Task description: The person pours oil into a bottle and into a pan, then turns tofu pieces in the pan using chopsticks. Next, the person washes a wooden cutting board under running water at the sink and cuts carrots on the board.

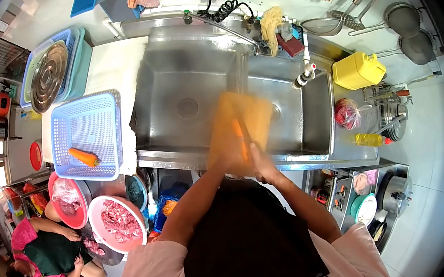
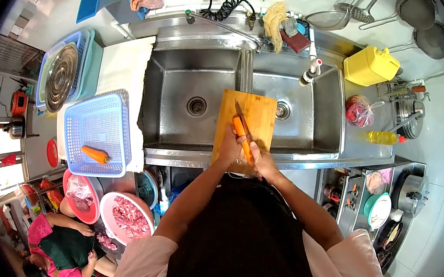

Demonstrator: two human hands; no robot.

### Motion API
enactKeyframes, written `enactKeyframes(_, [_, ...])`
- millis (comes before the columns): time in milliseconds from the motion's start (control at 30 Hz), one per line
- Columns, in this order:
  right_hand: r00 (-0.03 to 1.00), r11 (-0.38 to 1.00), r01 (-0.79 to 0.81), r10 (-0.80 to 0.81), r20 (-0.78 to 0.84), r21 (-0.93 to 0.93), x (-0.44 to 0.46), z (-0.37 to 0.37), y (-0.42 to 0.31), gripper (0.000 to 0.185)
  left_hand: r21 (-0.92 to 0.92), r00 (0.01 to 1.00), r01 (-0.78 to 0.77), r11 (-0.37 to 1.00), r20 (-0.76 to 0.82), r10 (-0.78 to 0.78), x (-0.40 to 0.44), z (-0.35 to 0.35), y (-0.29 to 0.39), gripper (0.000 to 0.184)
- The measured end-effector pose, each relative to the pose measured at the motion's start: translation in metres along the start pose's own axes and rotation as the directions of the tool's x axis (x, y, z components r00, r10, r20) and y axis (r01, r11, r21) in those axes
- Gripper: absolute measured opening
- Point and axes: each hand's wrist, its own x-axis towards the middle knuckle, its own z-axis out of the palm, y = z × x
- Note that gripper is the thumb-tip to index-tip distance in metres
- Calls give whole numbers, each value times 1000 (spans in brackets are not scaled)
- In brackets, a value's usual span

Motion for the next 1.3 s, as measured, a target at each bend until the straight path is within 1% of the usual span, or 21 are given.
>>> enactKeyframes(100, [990, 989, -144, 143, 15, 30, -6, 0, -19, 58, 24, 999, 11, 1000, 35, -12, -2, -3, 1, 50])
enactKeyframes(133, [990, 989, -144, 144, 11, 24, -10, -1, -25, 59, 50, 998, 54, 997, 31, -56, -2, -6, 7, 50])
enactKeyframes(200, [988, 988, -153, 153, 0, 10, -19, -6, -31, 69, 96, 988, 146, 985, 28, -149, -5, -7, 19, 50])
enactKeyframes(300, [995, 993, -99, 99, -2, -66, -21, -14, -11, 72, 67, 987, 159, 985, 12, -160, -7, -11, 33, 50])
enactKeyframes(333, [996, 990, -87, 83, -39, -107, -28, -11, -7, 65, 64, 989, 145, 987, 11, -146, -7, -11, 33, 50])
enactKeyframes(400, [997, 987, -63, 54, -61, -146, -46, -8, 10, 67, 60, 992, 122, 991, 12, -123, -7, -12, 28, 50])
enactKeyframes(467, [994, 963, -19, -11, -108, -269, -50, -6, 23, 68, 124, 995, 90, 988, 24, -94, 2, -3, 0, 47])
enactKeyframes(567, [968, 834, 34, -164, -189, -551, -38, -2, 48, 77, 106, 999, 18, 994, 40, -22, 8, 6, -29, 42])
enactKeyframes(633, [964, 857, 33, -163, -211, -514, -37, 1, 58, 75, 43, 996, 32, 999, 84, -36, 10, 2, -27, 39])
enactKeyframes(700, [963, 870, 41, -165, -213, -491, -40, 1, 58, 73, -26, 976, 137, 990, 173, -130, -4, -36, 35, 36])
enactKeyframes(733, [964, 873, 53, -172, -205, -485, -42, 0, 53, 72, 170, 996, -19, 985, -84, 34, -1, -36, 40, 37])
enactKeyframes(800, [962, 879, 76, -189, -198, -472, -44, -1, 46, 72, 194, 985, 149, 970, 58, -163, 13, -35, 52, 51])
enactKeyframes(833, [961, 879, 86, -197, -193, -470, -45, -3, 45, 71, 214, 956, 236, 948, 126, -266, 16, -42, 74, 59])
enactKeyframes(933, [964, 877, 97, -199, -173, -472, -45, -5, 50, 69, 575, 941, 156, 803, 160, -298, 21, -30, 103, 67])
enactKeyframes(1000, [966, 863, 97, -202, -162, -495, -40, -8, 51, 66, 610, 917, 26, 792, 301, -261, 20, -41, 119, 46])
enactKeyframes(1067, [969, 841, 80, -191, -156, -536, -39, -9, 55, 63, 578, 916, 30, 815, 311, -254, 18, -38, 120, 43])
enactKeyframes(1100, [968, 840, 94, -203, -149, -535, -37, -10, 57, 62, 530, 932, 99, 842, 247, -266, 18, -33, 116, 43])
enactKeyframes(1167, [966, 838, 120, -221, -131, -532, -34, -12, 63, 59, 500, 952, 169, 850, 139, -271, 18, -16, 98, 39])
enactKeyframes(1200, [963, 844, 132, -233, -135, -520, -30, -13, 64, 58, 524, 964, 164, 836, 94, -248, 23, -8, 89, 39])
enactKeyframes(1267, [957, 856, 151, -251, -143, -495, -29, -15, 69, 56, 555, 951, 226, 800, 53, -305, 28, 4, 75, 43])
enactKeyframes(1300, [961, 861, 144, -238, -137, -488, -28, -17, 69, 56, 562, 923, 286, 776, 56, -381, 32, 9, 70, 43])
